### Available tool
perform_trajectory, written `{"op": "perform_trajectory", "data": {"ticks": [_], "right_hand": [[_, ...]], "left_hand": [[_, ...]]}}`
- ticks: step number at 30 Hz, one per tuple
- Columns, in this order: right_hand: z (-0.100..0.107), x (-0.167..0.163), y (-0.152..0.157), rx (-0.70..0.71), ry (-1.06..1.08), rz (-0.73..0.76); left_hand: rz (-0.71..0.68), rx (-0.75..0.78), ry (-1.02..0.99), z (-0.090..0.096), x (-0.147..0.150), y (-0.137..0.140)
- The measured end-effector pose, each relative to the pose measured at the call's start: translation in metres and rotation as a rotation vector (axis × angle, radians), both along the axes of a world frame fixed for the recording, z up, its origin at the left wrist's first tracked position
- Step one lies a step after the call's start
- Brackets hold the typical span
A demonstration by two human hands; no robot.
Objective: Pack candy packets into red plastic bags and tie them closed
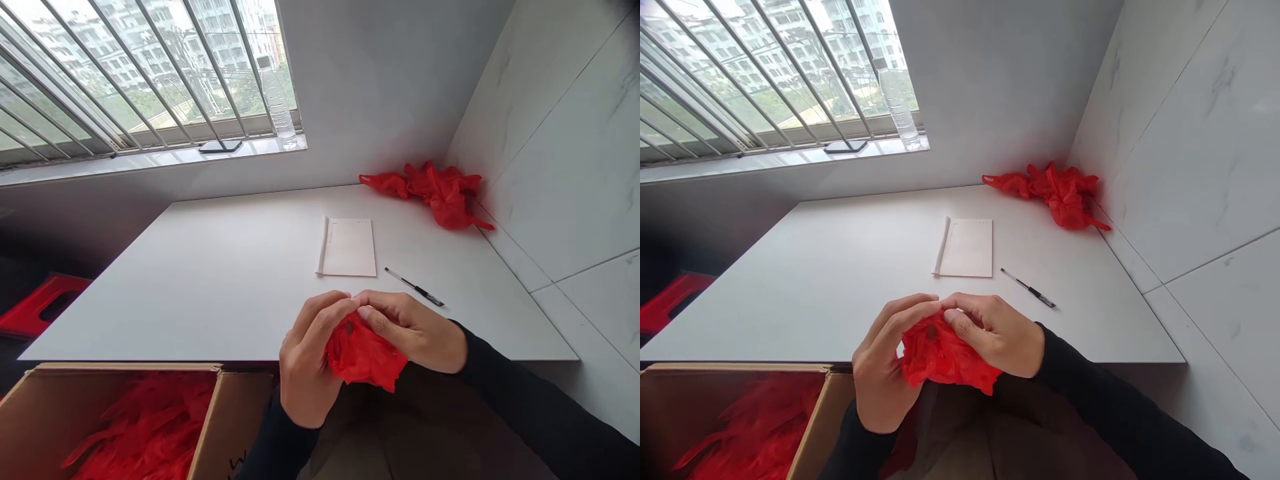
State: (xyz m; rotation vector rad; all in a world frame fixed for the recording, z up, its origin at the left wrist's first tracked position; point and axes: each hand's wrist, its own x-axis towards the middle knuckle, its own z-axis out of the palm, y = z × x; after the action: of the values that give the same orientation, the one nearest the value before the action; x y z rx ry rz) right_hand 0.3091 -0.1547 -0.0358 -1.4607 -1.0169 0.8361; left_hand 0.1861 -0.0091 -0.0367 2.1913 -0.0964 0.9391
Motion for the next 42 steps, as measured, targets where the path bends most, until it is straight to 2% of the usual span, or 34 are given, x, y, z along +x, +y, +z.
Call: {"op": "perform_trajectory", "data": {"ticks": [6,13,16,18,21,27,33,36,39,42], "right_hand": [[0.004,0.002,0.001,0.036,-0.101,-0.101],[0.004,-0.001,0.007,0.181,-0.171,-0.306],[0.007,-0.004,0.009,0.203,-0.279,-0.413],[0.009,-0.004,0.011,0.203,-0.372,-0.450],[0.013,-0.002,0.012,0.168,-0.442,-0.422],[0.018,0.007,0.008,0.024,-0.328,-0.338],[0.016,0.012,0.004,0.071,-0.129,-0.321],[0.006,0.017,-0.007,0.026,-0.102,-0.329],[-0.013,0.024,-0.027,-0.075,-0.126,-0.358],[-0.037,0.028,-0.046,-0.196,-0.131,-0.415]], "left_hand": [[0.010,-0.010,-0.019,0.002,0.005,0.004],[-0.087,-0.117,0.023,-0.003,0.011,0.006],[-0.060,-0.122,-0.003,-0.006,0.014,0.007],[-0.047,-0.187,0.002,-0.009,0.015,0.009],[-0.048,-0.312,0.026,-0.015,0.015,0.014],[-0.057,-0.396,0.069,-0.019,0.017,0.021],[-0.069,-0.441,0.162,-0.019,0.016,0.018],[-0.007,-0.397,0.239,-0.026,0.006,0.021],[0.159,-0.322,0.313,-0.040,-0.012,0.035],[0.310,-0.400,0.383,-0.060,-0.030,0.048]]}}
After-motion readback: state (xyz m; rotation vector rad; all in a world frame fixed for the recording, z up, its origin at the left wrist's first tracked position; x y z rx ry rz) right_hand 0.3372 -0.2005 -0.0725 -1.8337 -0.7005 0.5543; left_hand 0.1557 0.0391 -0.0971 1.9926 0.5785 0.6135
